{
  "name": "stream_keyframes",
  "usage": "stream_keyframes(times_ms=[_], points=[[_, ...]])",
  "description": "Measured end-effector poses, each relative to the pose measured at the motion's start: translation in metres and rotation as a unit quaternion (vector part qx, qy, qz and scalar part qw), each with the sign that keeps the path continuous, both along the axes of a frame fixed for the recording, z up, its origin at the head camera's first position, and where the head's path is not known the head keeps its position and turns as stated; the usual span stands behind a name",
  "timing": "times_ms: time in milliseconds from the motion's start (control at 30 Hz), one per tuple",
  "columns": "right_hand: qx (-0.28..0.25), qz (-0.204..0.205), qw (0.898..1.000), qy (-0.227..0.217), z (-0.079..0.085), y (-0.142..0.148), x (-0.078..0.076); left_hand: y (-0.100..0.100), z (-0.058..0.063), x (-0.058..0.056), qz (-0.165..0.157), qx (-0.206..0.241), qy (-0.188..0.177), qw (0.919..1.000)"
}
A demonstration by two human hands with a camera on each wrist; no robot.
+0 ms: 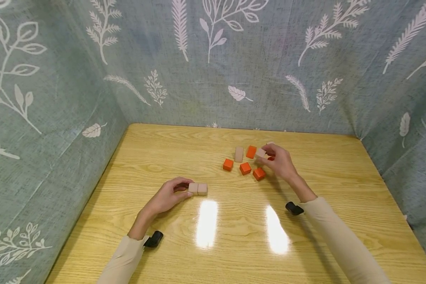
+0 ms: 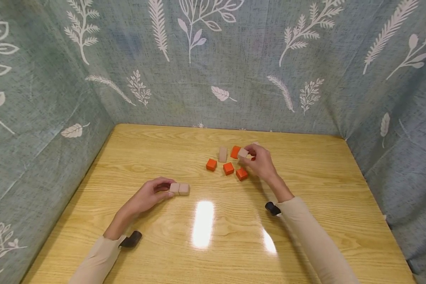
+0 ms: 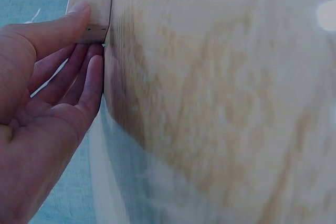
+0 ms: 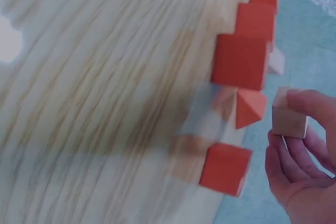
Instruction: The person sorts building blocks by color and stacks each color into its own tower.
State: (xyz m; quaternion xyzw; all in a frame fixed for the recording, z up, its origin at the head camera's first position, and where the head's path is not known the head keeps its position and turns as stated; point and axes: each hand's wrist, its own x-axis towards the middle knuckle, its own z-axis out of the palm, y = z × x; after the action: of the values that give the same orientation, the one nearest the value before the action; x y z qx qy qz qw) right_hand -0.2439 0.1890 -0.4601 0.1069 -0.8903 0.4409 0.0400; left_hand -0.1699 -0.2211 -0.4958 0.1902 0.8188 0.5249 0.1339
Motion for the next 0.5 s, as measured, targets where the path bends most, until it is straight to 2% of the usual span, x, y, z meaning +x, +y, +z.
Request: stream_keyframes(times_ms=[200, 500], points=[[-0.042, 0.016, 0.999, 0.000, 0.006, -0.010, 0.003, 0.000, 0.000, 0.000, 0.001, 0.003, -0.001, 1.0000], [-0.129, 0.058, 0.989, -0.042, 0.007, -0.032, 0.015, 0.000, -0.002, 0.000, 0.001, 0.003, 0.001, 1.0000]])
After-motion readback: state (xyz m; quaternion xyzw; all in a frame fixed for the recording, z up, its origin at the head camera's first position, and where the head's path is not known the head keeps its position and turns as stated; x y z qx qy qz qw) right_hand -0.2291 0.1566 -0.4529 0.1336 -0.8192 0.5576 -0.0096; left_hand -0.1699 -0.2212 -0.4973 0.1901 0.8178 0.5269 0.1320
